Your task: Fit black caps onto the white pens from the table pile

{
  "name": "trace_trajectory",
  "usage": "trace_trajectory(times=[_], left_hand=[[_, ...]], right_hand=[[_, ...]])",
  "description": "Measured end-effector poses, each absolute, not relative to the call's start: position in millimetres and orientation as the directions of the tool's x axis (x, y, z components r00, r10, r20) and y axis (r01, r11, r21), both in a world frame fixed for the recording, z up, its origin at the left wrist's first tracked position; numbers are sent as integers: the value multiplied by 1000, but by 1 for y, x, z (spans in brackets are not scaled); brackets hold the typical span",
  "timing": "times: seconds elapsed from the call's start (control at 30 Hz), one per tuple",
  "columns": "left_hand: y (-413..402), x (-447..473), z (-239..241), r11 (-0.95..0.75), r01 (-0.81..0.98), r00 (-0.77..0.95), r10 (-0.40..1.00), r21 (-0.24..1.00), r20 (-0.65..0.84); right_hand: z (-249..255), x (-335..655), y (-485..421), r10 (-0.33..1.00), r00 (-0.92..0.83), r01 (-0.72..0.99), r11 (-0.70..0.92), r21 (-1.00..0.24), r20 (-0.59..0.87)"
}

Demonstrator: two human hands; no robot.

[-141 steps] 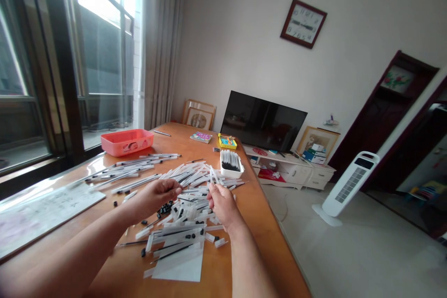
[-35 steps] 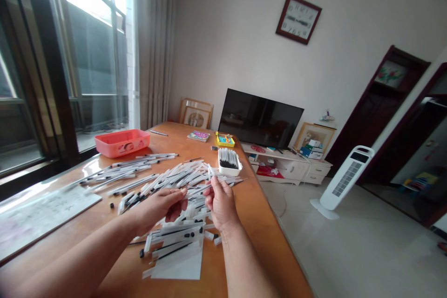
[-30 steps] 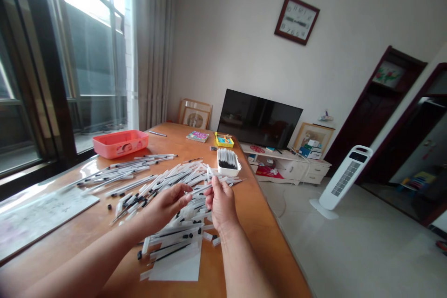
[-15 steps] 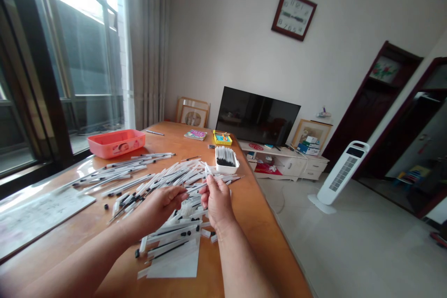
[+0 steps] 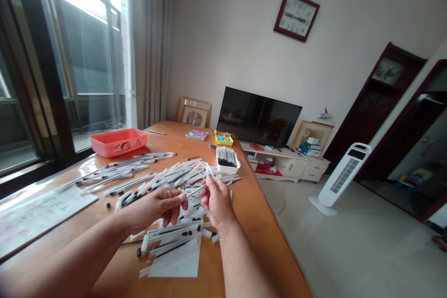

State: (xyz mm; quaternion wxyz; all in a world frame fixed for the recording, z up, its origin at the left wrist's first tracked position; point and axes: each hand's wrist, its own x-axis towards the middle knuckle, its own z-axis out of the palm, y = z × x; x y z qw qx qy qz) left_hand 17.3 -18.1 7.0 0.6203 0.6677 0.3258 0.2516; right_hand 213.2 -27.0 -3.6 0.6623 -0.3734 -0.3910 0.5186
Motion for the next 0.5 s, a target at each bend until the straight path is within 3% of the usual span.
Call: trace_trajectory(times=[0.17, 0.4, 0.5], left_hand=[[-19, 19, 6, 72, 79, 646, 756, 994, -105], [-21, 36, -1, -352, 228, 505, 840, 908, 199], [-19, 36, -6, -441, 315, 472, 841, 840, 264]], right_hand=[[-7, 217, -24, 980, 144, -404, 185, -896, 138], [-11, 221, -20, 958, 238, -342, 237, -909, 161], [-12, 217, -23, 958, 242, -317, 228, -921, 154]])
